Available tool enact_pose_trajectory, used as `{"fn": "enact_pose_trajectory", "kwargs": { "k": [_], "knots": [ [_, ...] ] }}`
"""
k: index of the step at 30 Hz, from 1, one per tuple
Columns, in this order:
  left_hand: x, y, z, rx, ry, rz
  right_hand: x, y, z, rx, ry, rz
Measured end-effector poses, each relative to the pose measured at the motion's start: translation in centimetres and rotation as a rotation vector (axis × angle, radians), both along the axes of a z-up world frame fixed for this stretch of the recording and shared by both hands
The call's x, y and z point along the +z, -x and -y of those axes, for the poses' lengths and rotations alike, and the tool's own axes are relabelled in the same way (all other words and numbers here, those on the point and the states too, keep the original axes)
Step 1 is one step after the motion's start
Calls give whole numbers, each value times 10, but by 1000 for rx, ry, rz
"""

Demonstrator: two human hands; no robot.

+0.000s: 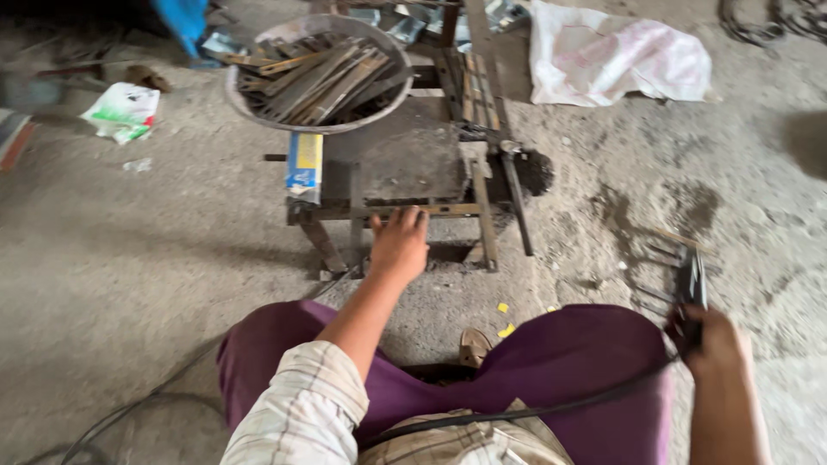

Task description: The person welds metal pieces together using a welding torch. They pick up metal pieces from a container, position them on a metal stand, and weld them while sparks fly.

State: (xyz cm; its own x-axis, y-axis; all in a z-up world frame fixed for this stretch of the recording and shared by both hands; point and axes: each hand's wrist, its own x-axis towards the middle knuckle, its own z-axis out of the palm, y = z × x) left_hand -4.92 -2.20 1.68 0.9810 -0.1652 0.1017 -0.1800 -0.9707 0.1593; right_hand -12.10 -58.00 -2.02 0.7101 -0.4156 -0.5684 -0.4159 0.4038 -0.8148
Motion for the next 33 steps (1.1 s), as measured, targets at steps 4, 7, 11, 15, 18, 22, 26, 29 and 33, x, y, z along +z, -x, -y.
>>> {"fn": "enact_pose_trajectory", "kwargs": {
  "k": [4,7,11,15,18,22,26,29,33],
  "knots": [
    [4,-1,-1,9,-24,-39,69,-36,-82,187,-261,559],
    [6,-4,3,52,-11,-57,102,-33,-163,75,-227,408],
    [5,-1,1,38,-19,-33,83,-23,-240,302,-85,440],
    [5,-4,0,28,-15,-41,59,-12,-274,472,431,451],
    [6,-4,0,39,4,-32,54,-12,-281,516,599,462],
    [7,-5,0,40,12,-14,54,-17,-282,545,717,331],
    [8,-8,0,56,18,-34,47,-22,-282,534,722,357],
    [11,-8,0,62,17,-44,44,-24,-282,535,696,371],
    [21,-6,2,67,45,-41,45,-23,-283,517,660,414]
  ]
}}
